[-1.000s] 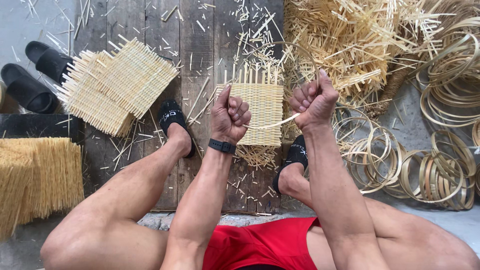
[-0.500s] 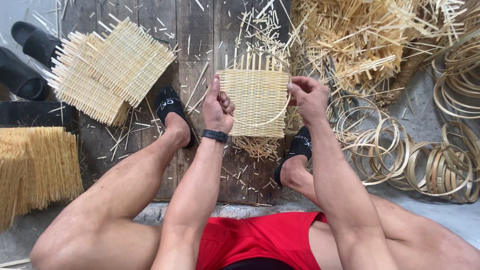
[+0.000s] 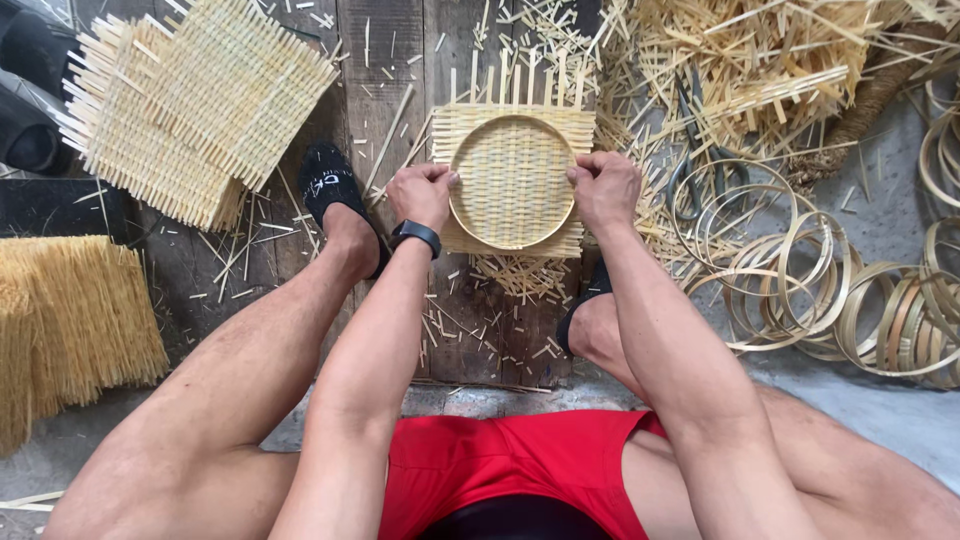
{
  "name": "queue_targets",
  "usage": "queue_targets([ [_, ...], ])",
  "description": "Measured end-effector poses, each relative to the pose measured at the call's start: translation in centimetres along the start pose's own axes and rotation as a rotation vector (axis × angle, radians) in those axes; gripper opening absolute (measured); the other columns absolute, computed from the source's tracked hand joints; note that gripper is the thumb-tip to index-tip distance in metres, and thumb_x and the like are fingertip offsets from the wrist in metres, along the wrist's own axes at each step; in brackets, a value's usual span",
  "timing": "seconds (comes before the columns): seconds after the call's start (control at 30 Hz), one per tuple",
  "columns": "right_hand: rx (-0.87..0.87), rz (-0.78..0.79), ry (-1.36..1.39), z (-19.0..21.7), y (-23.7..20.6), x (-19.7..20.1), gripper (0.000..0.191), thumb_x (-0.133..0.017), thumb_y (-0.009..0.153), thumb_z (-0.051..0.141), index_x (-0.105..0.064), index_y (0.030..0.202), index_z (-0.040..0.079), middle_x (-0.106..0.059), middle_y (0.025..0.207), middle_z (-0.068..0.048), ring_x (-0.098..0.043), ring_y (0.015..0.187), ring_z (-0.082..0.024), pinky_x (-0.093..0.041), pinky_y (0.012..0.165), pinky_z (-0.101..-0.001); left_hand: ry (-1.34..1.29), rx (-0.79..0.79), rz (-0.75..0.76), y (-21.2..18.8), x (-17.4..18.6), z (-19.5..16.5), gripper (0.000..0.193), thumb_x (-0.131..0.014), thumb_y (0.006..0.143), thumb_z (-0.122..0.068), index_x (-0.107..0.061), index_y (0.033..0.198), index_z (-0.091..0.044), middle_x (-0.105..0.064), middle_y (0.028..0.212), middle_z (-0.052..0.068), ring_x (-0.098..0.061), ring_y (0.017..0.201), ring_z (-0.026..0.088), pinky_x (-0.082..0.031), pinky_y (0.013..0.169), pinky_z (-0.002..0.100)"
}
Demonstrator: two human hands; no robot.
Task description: The person sits on the floor and repeatedly places a bamboo mat over a circular wooden form, then uses shears to trim the excess bamboo strips flush with the form's edge. The person removes the form and sets the trimmed basket aside, repeating the process with new mats.
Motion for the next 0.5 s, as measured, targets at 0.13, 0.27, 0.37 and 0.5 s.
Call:
queue_targets([
  [0.13,-0.084,0.014,0.061,0.3,-0.3,-0.1,0.017,-0.08,0.085,0.013,-0.08,0.101,0.009,-0.077,0.088,-0.009,-0.074,0.078,-0.017,-0.058,0.08,-0.0324,0.023,0.033,-0.01,0.3,-0.1,-0.1,0.017,-0.087,0.076,-0.021,-0.083,0.091,-0.014,-0.078,0.082,0.009,-0.075,0.072,0.02,-0.058,0.073,0.033],
  [0.27,-0.123,0.011,0.05,0.9,-0.6,0.2,0.014,-0.079,0.087,0.015,-0.081,0.101,0.012,-0.078,0.086,-0.008,-0.073,0.075,-0.016,-0.058,0.079,-0.0323,0.002,0.017,-0.002,0.6,-0.2,0.3,0.017,-0.087,0.075,-0.017,-0.082,0.091,-0.013,-0.079,0.08,0.006,-0.075,0.071,0.018,-0.058,0.073,0.032],
  [0.37,-0.18,0.021,0.021,0.7,-0.6,0.1,0.012,-0.079,0.09,0.019,-0.082,0.1,0.013,-0.078,0.085,-0.008,-0.072,0.074,-0.017,-0.056,0.078,-0.0342,-0.075,0.047,0.038,1.1,-0.6,1.0,0.017,-0.087,0.075,-0.012,-0.082,0.091,-0.011,-0.079,0.081,0.005,-0.076,0.072,0.015,-0.059,0.073,0.029],
  [0.5,-0.111,-0.022,-0.007,0.4,-0.5,-0.2,0.012,-0.08,0.088,0.018,-0.082,0.099,0.013,-0.078,0.087,-0.008,-0.072,0.075,-0.017,-0.057,0.077,-0.034,-0.178,0.041,0.091,1.7,-0.8,1.9,0.019,-0.089,0.074,-0.009,-0.082,0.091,-0.005,-0.08,0.082,0.008,-0.075,0.072,0.013,-0.059,0.071,0.027],
])
Point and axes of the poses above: each hand's wrist, its own y-axis towards the middle knuckle, its own x-axis out of the back of the hand, z = x × y, the point moved 3 cm from there along y, towards the middle knuckle
